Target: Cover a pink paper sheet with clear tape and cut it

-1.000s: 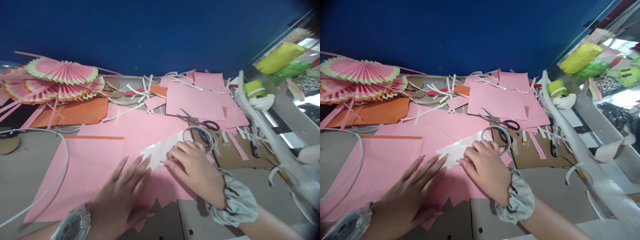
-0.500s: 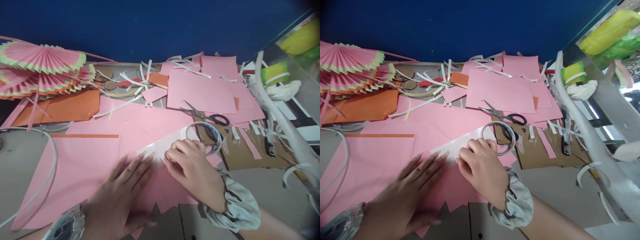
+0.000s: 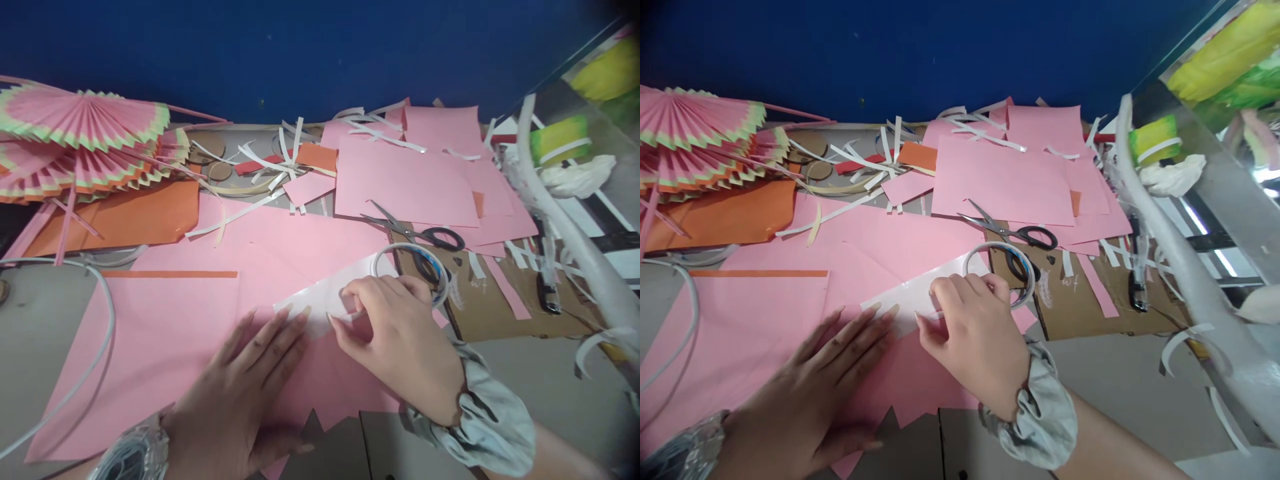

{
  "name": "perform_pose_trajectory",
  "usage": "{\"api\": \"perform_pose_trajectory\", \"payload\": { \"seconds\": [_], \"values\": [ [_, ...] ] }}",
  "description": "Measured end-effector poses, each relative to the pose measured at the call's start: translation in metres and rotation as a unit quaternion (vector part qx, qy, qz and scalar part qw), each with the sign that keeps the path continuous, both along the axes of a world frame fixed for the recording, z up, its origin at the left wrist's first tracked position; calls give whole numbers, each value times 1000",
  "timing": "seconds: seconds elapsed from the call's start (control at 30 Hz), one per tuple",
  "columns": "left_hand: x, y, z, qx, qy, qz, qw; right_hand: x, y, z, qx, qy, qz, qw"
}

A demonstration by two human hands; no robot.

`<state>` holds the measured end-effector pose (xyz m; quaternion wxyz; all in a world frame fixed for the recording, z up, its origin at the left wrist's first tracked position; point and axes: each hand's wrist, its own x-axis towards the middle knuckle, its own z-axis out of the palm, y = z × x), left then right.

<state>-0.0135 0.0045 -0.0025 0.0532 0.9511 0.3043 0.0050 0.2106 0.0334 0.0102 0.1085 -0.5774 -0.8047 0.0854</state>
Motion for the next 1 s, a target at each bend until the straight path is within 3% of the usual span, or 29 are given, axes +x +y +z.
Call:
{"api": "perform_pose_trajectory", "payload": {
  "seconds": [0.13, 0.27, 0.4, 0.67, 1.0],
  "values": [
    [-5, -7, 5, 28, 7, -3, 1000, 4, 1, 0, -5, -2, 26, 1000],
    [-14, -19, 16, 48, 26, -1, 999, 3, -1, 1, -62, 36, 89, 993],
    [-9, -17, 19, 68, 3, 15, 998, 0, -3, 2, -81, 45, 119, 989],
    [5, -1, 2, 8, 2, -15, 1000, -5, -5, -1, -45, 31, 69, 996],
    [4, -2, 2, -10, 6, -14, 1000, -8, -4, 0, -34, 39, 48, 998]
  ]
}}
